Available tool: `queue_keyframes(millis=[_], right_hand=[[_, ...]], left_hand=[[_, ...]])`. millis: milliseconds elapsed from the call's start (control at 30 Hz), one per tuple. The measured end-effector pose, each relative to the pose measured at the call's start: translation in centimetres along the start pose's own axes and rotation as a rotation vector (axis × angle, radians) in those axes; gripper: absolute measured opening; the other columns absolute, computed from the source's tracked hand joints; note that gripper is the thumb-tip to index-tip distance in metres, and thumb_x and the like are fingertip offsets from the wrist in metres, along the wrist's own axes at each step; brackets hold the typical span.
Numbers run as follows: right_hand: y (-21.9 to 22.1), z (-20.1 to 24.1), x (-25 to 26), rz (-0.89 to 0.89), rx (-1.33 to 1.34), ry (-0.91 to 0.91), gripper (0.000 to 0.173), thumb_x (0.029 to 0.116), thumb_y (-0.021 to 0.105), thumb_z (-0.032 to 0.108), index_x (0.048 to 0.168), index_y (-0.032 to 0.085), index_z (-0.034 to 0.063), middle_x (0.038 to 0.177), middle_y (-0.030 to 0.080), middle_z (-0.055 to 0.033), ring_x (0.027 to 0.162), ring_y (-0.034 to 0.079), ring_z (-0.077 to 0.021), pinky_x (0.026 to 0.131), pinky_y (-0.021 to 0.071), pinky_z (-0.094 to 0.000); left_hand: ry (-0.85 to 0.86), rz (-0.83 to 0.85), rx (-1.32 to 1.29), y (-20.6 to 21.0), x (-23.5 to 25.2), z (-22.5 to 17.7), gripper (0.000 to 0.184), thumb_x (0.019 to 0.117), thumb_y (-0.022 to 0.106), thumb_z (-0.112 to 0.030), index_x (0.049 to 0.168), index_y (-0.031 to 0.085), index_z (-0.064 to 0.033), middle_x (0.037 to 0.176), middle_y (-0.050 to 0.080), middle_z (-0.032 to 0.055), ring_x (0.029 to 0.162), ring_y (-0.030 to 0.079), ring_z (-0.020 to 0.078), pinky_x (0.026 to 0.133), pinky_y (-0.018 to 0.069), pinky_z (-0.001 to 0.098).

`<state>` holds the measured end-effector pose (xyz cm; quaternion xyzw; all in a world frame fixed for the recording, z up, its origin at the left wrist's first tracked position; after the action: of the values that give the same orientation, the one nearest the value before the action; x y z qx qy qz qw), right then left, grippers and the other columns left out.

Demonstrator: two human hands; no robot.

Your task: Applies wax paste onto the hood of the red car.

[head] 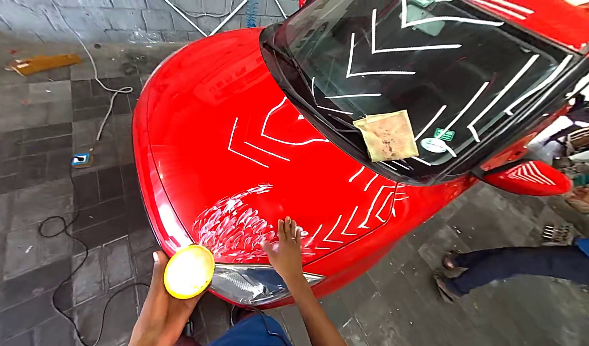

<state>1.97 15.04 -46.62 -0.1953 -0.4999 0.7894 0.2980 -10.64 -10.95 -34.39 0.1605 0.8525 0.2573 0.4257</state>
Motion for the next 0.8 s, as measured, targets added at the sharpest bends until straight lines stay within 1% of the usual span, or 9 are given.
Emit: queue_keyframes(millis=[100,233,333,400,500,567,633,733,800], right_hand=[[0.1,2.9,1.1,0.266,0.127,-0.056,0.086,0.0918,0.057,0.069,0.153,0.05,0.0094,0.164,0.038,-0.0133,0.156,0.026,-0.0296,0.128,0.0167,-0.0535],[-0.8,2.1,4.5,0.097,0.007,0.018,0.082,0.0947,0.051,0.067,0.153,0.05,0.0088,0.163,0.039,-0.0138,0.155,0.027,-0.033,0.127,0.018,-0.0546],[0.3,3.1,5.2,0.294,-0.059,-0.048,0.1,0.0869,0.054,0.077,0.159,0.04,0.0098,0.167,0.031,-0.0126,0.157,0.018,-0.0339,0.127,0.0133,-0.0567],[-1.1,5.0,6.0,0.411,0.081,-0.031,0.1,0.0873,0.049,0.082,0.158,0.042,0.0116,0.166,0.034,-0.0118,0.156,0.024,-0.0305,0.127,0.0211,-0.0523],[-0.2,4.1,7.7,0.267,-0.048,-0.008,0.098,0.0895,0.042,0.082,0.158,0.042,0.0116,0.168,0.03,-0.0124,0.157,0.02,-0.0301,0.128,0.0144,-0.0516],[1.6,4.7,7.6,0.348,-0.13,-0.099,0.101,0.0871,0.047,0.081,0.16,0.038,0.0119,0.17,0.023,-0.0156,0.158,0.013,-0.035,0.127,0.0093,-0.0571],[1.4,7.0,7.7,0.493,-0.012,-0.149,0.097,0.0896,0.045,0.082,0.156,0.045,0.0125,0.169,0.027,-0.0139,0.158,0.016,-0.0342,0.128,0.0134,-0.0559],[2.0,7.0,8.8,0.334,-0.068,-0.116,0.094,0.0916,0.041,0.08,0.159,0.041,0.0133,0.169,0.026,-0.0113,0.158,0.016,-0.0315,0.128,0.0133,-0.0536],[3.4,6.7,8.9,0.374,-0.163,-0.166,0.102,0.0857,0.054,0.077,0.162,0.032,0.0139,0.172,0.015,-0.0137,0.159,0.008,-0.0331,0.127,0.0062,-0.0573]], left_hand=[[-0.01,0.014,-0.008,-0.2,-0.2,-0.5,0.082,0.0979,0.029,-0.079,0.147,0.047,-0.0153,0.137,0.064,0.0183,0.108,0.072,0.0317,0.081,0.0648,0.044],[-0.006,0.039,-0.041,-0.9,-0.6,-1.0,0.084,0.0969,0.028,-0.08,0.145,0.048,-0.0138,0.135,0.064,0.0187,0.105,0.073,0.0306,0.08,0.0649,0.0431],[-0.007,0.03,-0.028,-1.9,-1.0,-1.4,0.086,0.0956,0.026,-0.082,0.145,0.048,-0.0149,0.133,0.065,0.0186,0.104,0.073,0.0294,0.08,0.0644,0.0422],[0.005,0.037,-0.022,-2.3,-1.0,-1.7,0.086,0.096,0.023,-0.082,0.143,0.05,-0.0155,0.131,0.068,0.0177,0.102,0.074,0.0282,0.079,0.064,0.0407],[-0.003,0.068,-0.029,-2.5,-0.8,-1.6,0.087,0.0946,0.024,-0.083,0.138,0.055,-0.0139,0.126,0.07,0.0177,0.099,0.074,0.0268,0.077,0.0637,0.0384],[0.001,0.073,-0.035,-2.7,-0.9,-1.7,0.089,0.0942,0.024,-0.084,0.138,0.055,-0.0133,0.126,0.07,0.018,0.1,0.074,0.027,0.078,0.0635,0.0386],[0.026,0.09,-0.056,-3.1,-0.8,-2.5,0.089,0.0934,0.026,-0.085,0.139,0.053,-0.0135,0.129,0.068,0.0175,0.102,0.074,0.027,0.081,0.0636,0.0395],[0.076,0.09,-0.07,-3.7,-0.7,-3.3,0.087,0.0933,0.028,-0.085,0.137,0.055,-0.0142,0.129,0.068,0.0177,0.102,0.074,0.0286,0.081,0.0638,0.042],[0.097,0.095,-0.074,-4.2,-0.6,-3.6,0.087,0.0926,0.031,-0.085,0.137,0.056,-0.0145,0.129,0.068,0.018,0.101,0.073,0.0292,0.082,0.0632,0.0427]])
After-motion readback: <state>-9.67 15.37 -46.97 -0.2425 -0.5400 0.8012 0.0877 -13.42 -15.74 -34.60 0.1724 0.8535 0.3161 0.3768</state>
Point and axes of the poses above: each hand's wrist, its own x-axis towards the middle knuckle, its own y-axis out of the palm, z = x × y, the point moved 5 cm from there along x, towards the middle knuckle
